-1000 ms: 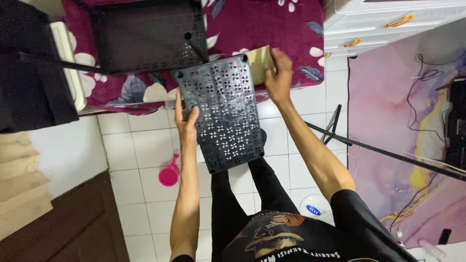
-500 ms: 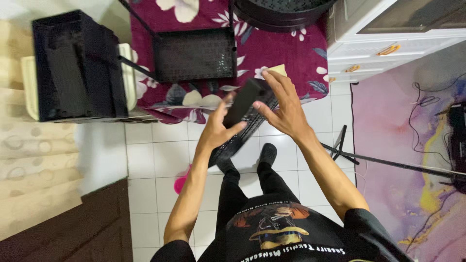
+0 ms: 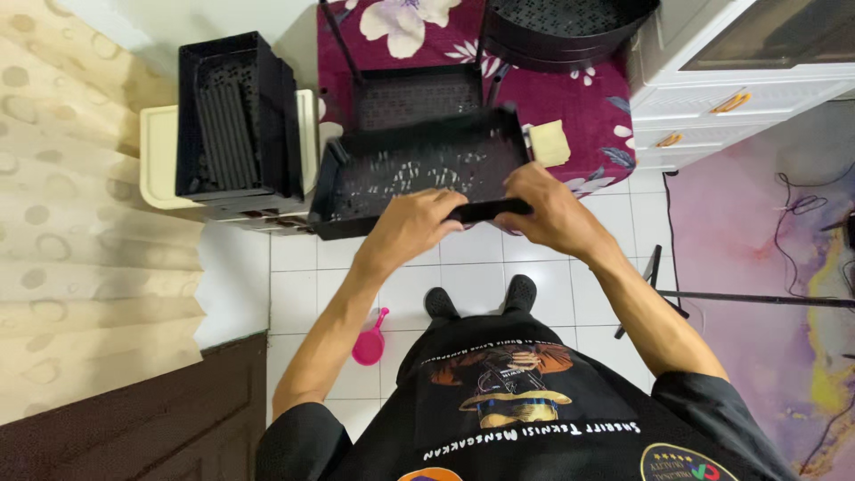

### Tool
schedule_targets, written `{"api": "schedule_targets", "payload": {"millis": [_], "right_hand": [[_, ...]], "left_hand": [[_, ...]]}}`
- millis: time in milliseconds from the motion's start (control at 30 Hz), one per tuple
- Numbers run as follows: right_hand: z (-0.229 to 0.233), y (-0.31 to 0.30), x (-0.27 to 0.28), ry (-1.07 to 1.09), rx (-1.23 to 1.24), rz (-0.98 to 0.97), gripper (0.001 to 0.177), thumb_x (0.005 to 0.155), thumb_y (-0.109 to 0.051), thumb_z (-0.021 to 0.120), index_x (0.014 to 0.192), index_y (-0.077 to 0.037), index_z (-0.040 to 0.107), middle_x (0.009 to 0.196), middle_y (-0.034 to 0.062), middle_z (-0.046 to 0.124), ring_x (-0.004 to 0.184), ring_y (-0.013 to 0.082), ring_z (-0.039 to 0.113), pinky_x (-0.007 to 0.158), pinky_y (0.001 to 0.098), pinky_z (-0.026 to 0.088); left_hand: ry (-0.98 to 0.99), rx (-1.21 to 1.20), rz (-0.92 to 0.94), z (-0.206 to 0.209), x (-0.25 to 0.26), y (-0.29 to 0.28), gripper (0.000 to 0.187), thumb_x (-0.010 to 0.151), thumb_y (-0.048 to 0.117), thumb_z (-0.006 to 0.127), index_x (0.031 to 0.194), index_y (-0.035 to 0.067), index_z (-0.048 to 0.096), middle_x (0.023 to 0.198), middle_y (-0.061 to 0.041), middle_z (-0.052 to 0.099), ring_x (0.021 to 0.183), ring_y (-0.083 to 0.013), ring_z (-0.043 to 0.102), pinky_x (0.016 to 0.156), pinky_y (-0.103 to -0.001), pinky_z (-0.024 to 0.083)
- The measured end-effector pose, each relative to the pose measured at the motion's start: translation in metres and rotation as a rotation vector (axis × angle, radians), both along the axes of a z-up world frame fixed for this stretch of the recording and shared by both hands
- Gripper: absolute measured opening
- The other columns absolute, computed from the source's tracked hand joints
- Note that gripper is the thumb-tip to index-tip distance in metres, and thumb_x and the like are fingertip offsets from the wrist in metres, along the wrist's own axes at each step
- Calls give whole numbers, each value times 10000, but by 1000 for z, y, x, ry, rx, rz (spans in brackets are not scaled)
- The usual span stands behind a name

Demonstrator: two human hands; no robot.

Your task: The person assembles a small black plastic stand by inserting two rods into a perforated tray, then wipes the tray with a sponge. The person repeats the assembly and wiping steps on the same tray.

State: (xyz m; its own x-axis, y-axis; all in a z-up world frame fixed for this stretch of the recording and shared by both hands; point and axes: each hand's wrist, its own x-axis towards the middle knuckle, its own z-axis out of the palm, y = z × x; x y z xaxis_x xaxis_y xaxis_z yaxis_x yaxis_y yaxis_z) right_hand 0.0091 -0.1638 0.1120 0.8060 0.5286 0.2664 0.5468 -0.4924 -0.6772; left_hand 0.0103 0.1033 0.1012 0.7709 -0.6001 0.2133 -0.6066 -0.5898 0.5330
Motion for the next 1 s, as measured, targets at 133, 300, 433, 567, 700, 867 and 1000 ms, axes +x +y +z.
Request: {"api": "schedule_targets", "payload": {"millis": [133,300,433,567,700,867,1000], "right_hand": [[-19,17,9,-272,47,-6,345,726,-10,855,945,4,589,1068,180,591,1126,372,583,930,455,500],[-34,30,28,-358,90,-114,373,728,6,889,939,6,581,1080,185,598,1138,356,586,929,443,509],[-45,28,43,-388,85,-151,376,747,-16,915,920,-10,581,1049,152,605,1156,323,599,932,421,530],[-47,25,62,-365,83,-192,374,749,-10,914,919,8,581,1055,158,614,1163,323,610,873,412,519],[-51,26,95,-383,72,-187,376,758,-33,923,932,9,592,1078,167,620,1163,339,604,851,393,538],[-58,35,145,-438,137,-128,340,768,4,897,949,-2,609,1082,169,604,1160,345,584,954,431,527],[-68,32,180,-403,193,-81,347,778,-5,903,958,3,606,1051,153,594,1165,350,582,969,442,518]], "left_hand": [[-143,-4,82,-7,4,46,258,838,160,791,1063,72,701,1005,-75,726,978,-280,690,819,-385,561],[-244,80,290,-22,22,94,219,870,138,779,1073,84,717,1032,-72,725,1012,-271,670,951,-451,438],[-377,89,374,-44,39,104,189,908,157,767,1087,111,727,1015,-43,719,1029,-257,653,1122,-599,284],[-392,48,409,-52,58,104,173,942,174,759,1102,119,723,1031,-26,703,1090,-259,614,1153,-683,212],[-403,32,472,-50,82,101,151,955,171,757,1096,131,720,1052,-15,696,1151,-268,583,1146,-758,112],[-370,94,568,-35,116,92,172,859,194,797,1012,153,731,1005,8,703,1144,-255,595,1108,-802,51],[-389,55,448,-36,156,56,244,823,229,821,1034,140,733,987,-11,696,1058,-254,622,1108,-757,111]]}}
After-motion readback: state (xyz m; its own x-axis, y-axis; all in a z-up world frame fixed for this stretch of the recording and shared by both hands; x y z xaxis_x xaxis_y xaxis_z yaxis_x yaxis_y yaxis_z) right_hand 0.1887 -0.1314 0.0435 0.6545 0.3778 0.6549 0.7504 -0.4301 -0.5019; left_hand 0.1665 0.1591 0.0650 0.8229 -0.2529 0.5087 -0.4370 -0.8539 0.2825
